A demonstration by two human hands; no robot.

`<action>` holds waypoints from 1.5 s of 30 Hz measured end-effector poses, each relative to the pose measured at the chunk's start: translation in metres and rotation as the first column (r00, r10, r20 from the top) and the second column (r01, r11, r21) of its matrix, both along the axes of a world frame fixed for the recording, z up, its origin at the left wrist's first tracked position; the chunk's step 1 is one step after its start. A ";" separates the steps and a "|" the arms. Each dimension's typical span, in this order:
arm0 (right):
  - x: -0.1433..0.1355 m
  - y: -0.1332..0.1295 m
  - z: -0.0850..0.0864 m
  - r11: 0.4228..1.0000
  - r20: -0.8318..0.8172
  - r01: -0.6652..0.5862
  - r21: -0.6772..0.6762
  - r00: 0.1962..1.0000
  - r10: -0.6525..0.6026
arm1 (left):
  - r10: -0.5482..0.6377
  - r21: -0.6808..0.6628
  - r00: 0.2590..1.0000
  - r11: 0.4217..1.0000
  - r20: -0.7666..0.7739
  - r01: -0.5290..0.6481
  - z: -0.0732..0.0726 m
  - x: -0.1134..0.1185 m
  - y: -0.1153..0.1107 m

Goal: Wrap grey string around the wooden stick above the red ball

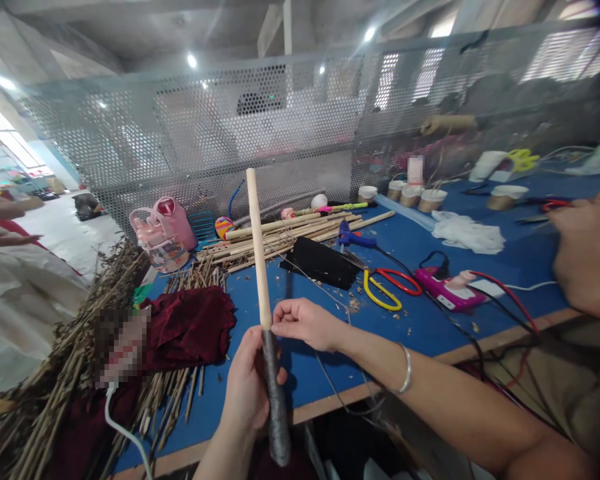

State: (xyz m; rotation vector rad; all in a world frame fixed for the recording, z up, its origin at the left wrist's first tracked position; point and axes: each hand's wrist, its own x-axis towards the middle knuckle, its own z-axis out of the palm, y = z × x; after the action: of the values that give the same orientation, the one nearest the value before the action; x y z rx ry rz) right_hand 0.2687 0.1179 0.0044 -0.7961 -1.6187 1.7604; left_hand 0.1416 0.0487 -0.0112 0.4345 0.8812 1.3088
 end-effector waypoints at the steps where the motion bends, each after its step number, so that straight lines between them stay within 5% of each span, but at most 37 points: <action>1: 0.001 0.005 -0.001 1.000 0.012 -0.027 0.011 1.000 0.027 | 0.000 0.004 1.000 1.000 -0.010 0.000 0.000 -0.001 0.001; 6: 0.000 0.029 -0.008 0.974 0.009 -0.225 -0.015 0.974 0.225 | 0.017 -0.092 1.000 0.996 -0.014 -0.018 -0.003 0.001 0.011; 10: 0.001 0.035 -0.019 0.980 -0.068 -0.191 -0.062 0.980 0.187 | 0.000 -0.111 0.990 0.994 -0.141 -0.016 -0.005 0.004 0.014; 16: 0.007 0.034 -0.027 0.991 -0.019 -0.127 -0.030 0.992 0.127 | 0.113 0.138 0.776 0.990 -0.621 -0.034 -0.007 -0.002 0.016; 22: 0.008 0.031 -0.022 0.976 -0.120 -0.161 -0.144 0.982 0.144 | -0.081 -0.010 0.932 0.996 -0.352 0.083 -0.007 -0.005 0.016; 26: 0.007 0.028 -0.024 0.966 -0.141 -0.162 -0.200 0.981 0.135 | -0.171 -0.053 0.949 0.985 -0.266 0.162 -0.002 -0.003 0.015; 32: 0.001 0.028 -0.026 0.977 -0.132 -0.068 -0.201 0.990 0.042 | 0.065 0.106 0.759 0.994 -0.647 0.006 0.012 -0.015 0.033; 37: 0.001 0.030 -0.030 0.987 -0.122 -0.002 -0.162 0.992 -0.018 | -0.044 0.097 0.613 0.976 -0.789 0.195 0.002 -0.014 0.032; 41: 0.007 0.032 -0.028 0.988 -0.100 -0.065 -0.140 0.994 0.051 | -0.139 0.066 0.714 0.966 -0.686 0.251 -0.007 -0.011 0.026; 45: 0.014 0.030 -0.023 0.961 -0.144 -0.204 -0.185 0.973 0.179 | -0.308 0.020 0.856 0.938 -0.414 0.347 -0.006 -0.013 0.023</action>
State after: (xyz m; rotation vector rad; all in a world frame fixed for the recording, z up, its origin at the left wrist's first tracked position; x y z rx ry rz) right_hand 0.2827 0.1482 -0.0182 -0.6184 -1.4952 2.0915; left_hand 0.1291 0.0715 -0.0171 0.9173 1.0364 0.9568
